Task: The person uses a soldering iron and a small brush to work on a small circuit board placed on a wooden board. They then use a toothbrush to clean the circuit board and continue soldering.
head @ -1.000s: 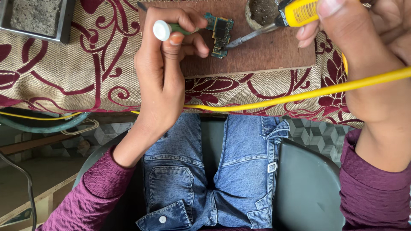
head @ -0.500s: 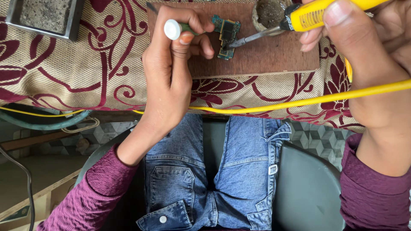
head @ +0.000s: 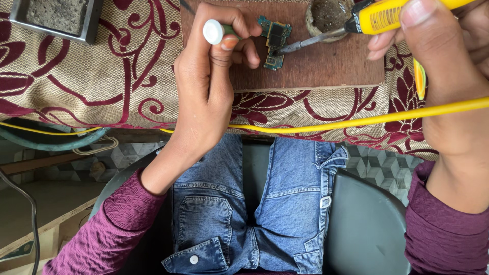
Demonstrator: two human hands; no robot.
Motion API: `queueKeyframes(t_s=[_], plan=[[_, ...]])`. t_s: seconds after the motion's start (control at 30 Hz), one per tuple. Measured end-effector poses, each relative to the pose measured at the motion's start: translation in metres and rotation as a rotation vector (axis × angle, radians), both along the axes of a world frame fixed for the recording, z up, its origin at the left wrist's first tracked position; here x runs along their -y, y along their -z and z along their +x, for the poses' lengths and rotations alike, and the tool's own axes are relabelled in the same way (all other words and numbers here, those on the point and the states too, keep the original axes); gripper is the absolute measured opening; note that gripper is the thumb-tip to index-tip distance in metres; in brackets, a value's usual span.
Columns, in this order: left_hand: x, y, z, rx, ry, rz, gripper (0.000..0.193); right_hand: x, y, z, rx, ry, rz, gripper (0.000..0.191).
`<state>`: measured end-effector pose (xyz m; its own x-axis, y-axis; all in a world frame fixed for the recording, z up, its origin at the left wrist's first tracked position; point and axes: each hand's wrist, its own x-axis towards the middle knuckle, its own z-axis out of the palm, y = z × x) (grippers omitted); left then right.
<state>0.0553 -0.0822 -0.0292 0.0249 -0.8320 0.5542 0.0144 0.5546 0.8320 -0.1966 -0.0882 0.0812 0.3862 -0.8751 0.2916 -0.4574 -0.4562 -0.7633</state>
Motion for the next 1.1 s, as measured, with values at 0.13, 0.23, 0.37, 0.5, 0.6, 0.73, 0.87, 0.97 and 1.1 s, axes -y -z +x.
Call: queueKeyframes(t_s=[0.13,0.23,0.37,0.5,0.6,0.73,0.87,0.97,1.1], plan=[[-0.002,0.001,0.001,0.024,-0.015,-0.013,0.026,-0.002,0.002,0.000,0.019,0.027,0.023,0.026],[-0.002,0.001,0.001,0.020,-0.015,-0.017,0.025,-0.004,0.001,0.001,0.023,0.029,0.021,0.025],[-0.001,0.000,0.000,0.020,-0.022,-0.008,0.025,-0.005,0.000,0.002,0.023,0.058,0.041,0.025],[-0.001,-0.001,0.000,0.046,-0.041,-0.036,0.025,-0.007,-0.002,0.004,0.034,0.051,0.056,0.024],[-0.001,-0.002,0.000,0.044,-0.036,-0.033,0.026,-0.009,-0.002,0.007,0.047,0.080,0.067,0.023],[-0.002,0.000,0.000,0.033,-0.034,-0.006,0.027,-0.013,0.004,0.014,0.091,0.161,0.069,0.022],[-0.003,0.005,0.000,-0.093,0.039,0.041,0.028,-0.021,0.009,0.020,0.088,0.156,0.004,0.016],[-0.002,0.009,-0.001,-0.293,0.137,0.052,0.027,-0.021,0.010,0.020,0.098,0.116,-0.011,0.014],[0.001,0.011,0.001,-0.326,0.147,0.055,0.026,-0.014,0.012,0.018,0.070,0.136,-0.037,0.015]])
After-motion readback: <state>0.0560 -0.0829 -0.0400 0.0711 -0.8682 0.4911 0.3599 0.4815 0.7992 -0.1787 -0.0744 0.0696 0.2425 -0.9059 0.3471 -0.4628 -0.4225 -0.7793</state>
